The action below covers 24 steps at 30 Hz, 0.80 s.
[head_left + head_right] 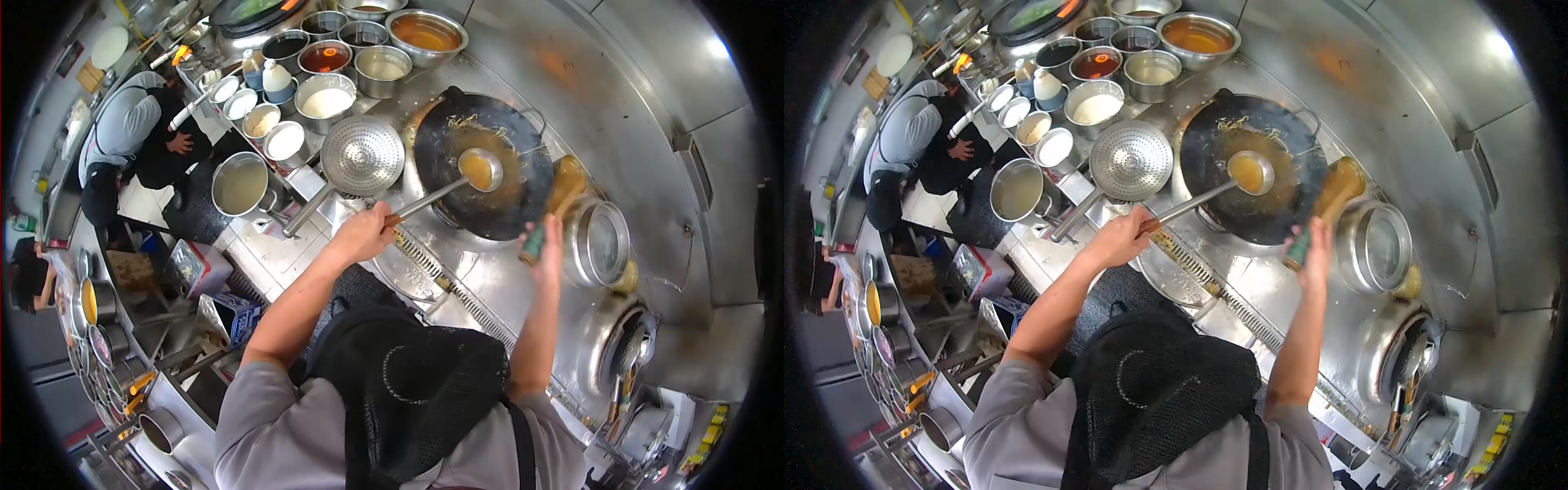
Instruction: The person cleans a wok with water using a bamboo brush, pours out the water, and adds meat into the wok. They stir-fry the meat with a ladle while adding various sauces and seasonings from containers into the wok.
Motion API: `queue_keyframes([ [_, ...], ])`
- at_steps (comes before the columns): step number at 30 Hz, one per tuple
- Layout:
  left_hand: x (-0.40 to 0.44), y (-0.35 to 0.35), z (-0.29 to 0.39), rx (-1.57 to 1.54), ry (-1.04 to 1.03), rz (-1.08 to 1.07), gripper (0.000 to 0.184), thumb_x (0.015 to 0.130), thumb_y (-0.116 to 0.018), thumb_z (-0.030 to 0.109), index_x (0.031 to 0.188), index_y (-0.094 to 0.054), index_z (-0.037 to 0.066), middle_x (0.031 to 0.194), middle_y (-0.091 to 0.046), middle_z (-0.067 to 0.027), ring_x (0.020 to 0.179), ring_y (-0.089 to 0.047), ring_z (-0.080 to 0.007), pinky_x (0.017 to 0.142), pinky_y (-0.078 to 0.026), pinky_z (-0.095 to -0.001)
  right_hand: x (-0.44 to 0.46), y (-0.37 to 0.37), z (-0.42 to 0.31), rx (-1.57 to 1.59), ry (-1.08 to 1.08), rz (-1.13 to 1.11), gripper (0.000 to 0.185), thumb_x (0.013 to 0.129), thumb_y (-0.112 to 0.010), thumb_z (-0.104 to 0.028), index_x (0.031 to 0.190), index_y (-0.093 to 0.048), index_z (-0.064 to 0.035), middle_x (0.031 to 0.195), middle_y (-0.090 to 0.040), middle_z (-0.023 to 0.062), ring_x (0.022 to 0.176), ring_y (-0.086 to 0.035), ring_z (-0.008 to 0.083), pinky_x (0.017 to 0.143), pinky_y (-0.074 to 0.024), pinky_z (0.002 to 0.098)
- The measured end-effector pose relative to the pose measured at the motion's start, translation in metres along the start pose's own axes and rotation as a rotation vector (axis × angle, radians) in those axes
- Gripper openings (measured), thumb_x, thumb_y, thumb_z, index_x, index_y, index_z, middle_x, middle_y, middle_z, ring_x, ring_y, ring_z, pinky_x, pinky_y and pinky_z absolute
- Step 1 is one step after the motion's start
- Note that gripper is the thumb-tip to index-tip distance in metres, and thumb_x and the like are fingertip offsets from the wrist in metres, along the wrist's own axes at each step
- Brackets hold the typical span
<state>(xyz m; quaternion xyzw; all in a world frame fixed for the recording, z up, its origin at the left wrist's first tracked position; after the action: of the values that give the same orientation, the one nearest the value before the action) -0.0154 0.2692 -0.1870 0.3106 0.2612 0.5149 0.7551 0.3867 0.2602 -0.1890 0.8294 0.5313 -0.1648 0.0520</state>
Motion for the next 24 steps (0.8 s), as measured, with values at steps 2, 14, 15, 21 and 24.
queue_keyframes([
  [2, -0.004, 0.003, 0.01, -0.005, 0.031, 0.011, 0.033, 0.088, -0.061, 0.019, 0.117, -0.057, 0.004, 0.091, -0.069, -0.0221, 0.085, -0.066, -0.0414, 0.074, -0.052, -0.0487, 0.034, -0.04, 0.0, -0.496, 0.288, -0.097, 0.063, 0.094, -0.061, -0.045, 0.143, -0.042, -0.0109, 0.127, -0.06, 0.0169, 0.105, -0.064, 0.0267, 0.084, -0.0544, 0.0405],
  [14, -0.012, 0.02, 0.064, 0.402, 0.021, 0.153, 0.039, 0.09, -0.063, 0.027, 0.126, -0.058, 0.014, 0.086, -0.068, -0.012, 0.076, -0.068, -0.0351, 0.065, -0.055, -0.0455, 0.115, -0.075, 0.007, -1.212, 0.568, -0.17, 0.07, 0.091, -0.061, -0.043, 0.151, -0.03, -0.0276, 0.12, -0.06, 0.0301, 0.108, -0.061, 0.0466, 0.092, -0.0496, 0.0512],
  [15, -0.014, 0.022, 0.067, 0.406, 0.02, 0.153, 0.039, 0.09, -0.063, 0.027, 0.126, -0.058, 0.014, 0.086, -0.068, -0.012, 0.076, -0.068, -0.0351, 0.065, -0.055, -0.0455, 0.112, -0.081, 0.017, -1.494, 0.458, -0.333, 0.07, 0.09, -0.063, -0.042, 0.151, -0.031, -0.0283, 0.122, -0.059, 0.0286, 0.109, -0.061, 0.0442, 0.094, -0.0496, 0.0492],
  [21, -0.019, 0.005, 0.071, 0.629, 0.049, 0.145, 0.045, 0.088, -0.063, 0.017, 0.132, -0.054, 0.016, 0.091, -0.061, -0.007, 0.075, -0.069, -0.0282, 0.063, -0.056, -0.0386, 0.129, -0.069, -0.007, -1.77, 0.35, -0.266, 0.071, 0.09, -0.063, -0.04, 0.152, -0.032, -0.0269, 0.129, -0.056, 0.0256, 0.112, -0.062, 0.0379, 0.097, -0.0493, 0.044],
  [24, -0.013, -0.007, 0.083, 0.666, -0.145, 0.305, 0.054, 0.081, -0.059, 0.006, 0.134, -0.053, 0.015, 0.089, -0.059, -0.0059, 0.078, -0.068, -0.0243, 0.063, -0.057, -0.0364, 0.145, -0.071, 0.045, -1.347, 0.248, -0.416, 0.067, 0.089, -0.064, -0.038, 0.148, -0.04, -0.0194, 0.133, -0.057, 0.0243, 0.119, -0.058, 0.0392, 0.103, -0.0448, 0.0445],
])
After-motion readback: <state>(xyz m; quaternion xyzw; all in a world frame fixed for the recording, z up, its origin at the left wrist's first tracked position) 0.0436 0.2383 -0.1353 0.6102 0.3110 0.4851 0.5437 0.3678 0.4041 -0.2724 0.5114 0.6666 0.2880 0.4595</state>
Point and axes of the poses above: each hand's wrist, its own x-axis towards the middle knuckle, its own y-axis out of the back of the hand, z = x × y, the point moved 6 cm from there along x, towards the middle knuckle
